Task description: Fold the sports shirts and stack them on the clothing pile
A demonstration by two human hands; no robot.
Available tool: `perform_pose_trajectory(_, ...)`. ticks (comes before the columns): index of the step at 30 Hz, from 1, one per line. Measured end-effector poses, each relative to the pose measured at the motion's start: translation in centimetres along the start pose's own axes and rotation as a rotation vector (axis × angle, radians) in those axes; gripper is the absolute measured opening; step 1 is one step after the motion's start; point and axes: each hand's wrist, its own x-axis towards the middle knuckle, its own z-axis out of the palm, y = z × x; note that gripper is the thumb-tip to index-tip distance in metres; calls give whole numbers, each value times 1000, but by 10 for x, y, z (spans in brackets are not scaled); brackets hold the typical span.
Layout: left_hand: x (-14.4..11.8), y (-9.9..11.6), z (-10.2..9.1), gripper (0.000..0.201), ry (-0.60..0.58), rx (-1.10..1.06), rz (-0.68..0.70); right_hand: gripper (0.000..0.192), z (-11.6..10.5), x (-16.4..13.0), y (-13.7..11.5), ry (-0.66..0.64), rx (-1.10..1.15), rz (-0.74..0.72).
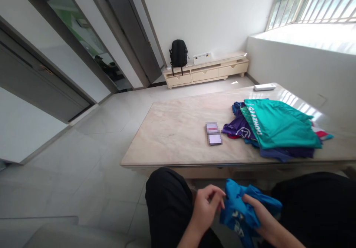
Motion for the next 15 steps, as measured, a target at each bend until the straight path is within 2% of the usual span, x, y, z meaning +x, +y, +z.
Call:
perform_pose_trajectory(2, 18, -13, -16, 45, 193, -7, -19, 31, -9, -14, -23, 57, -3, 44)
perform_pose_trajectory(3, 25, -17, -20, 47, 232, -7, -42, 35, -11, -23, -32, 68, -13, 41)
perform_pose_trajectory(5, 31, -20, -22, 52, 176, -58, -111, 48, -11, -41, -44, -8, -93, -46)
perform_pose_trajectory(7, 28, -17, -14, 56, 27, -230, -189, 58, -7, -55, -47, -107, -167, -144)
perform_pose_trajectory(10, 18, -7, 1, 65, -174, -605, -337, 63, -4, -62, -45, -234, -328, -112)
perform_pose_trajectory(12, 14, -2, 6, 63, -163, -704, -391, 58, -10, -53, -47, -260, -578, -80)
perform_pose_trajectory(15, 15, -3, 5, 54, 41, -658, -406, 37, -30, -24, -67, -127, -1055, -307)
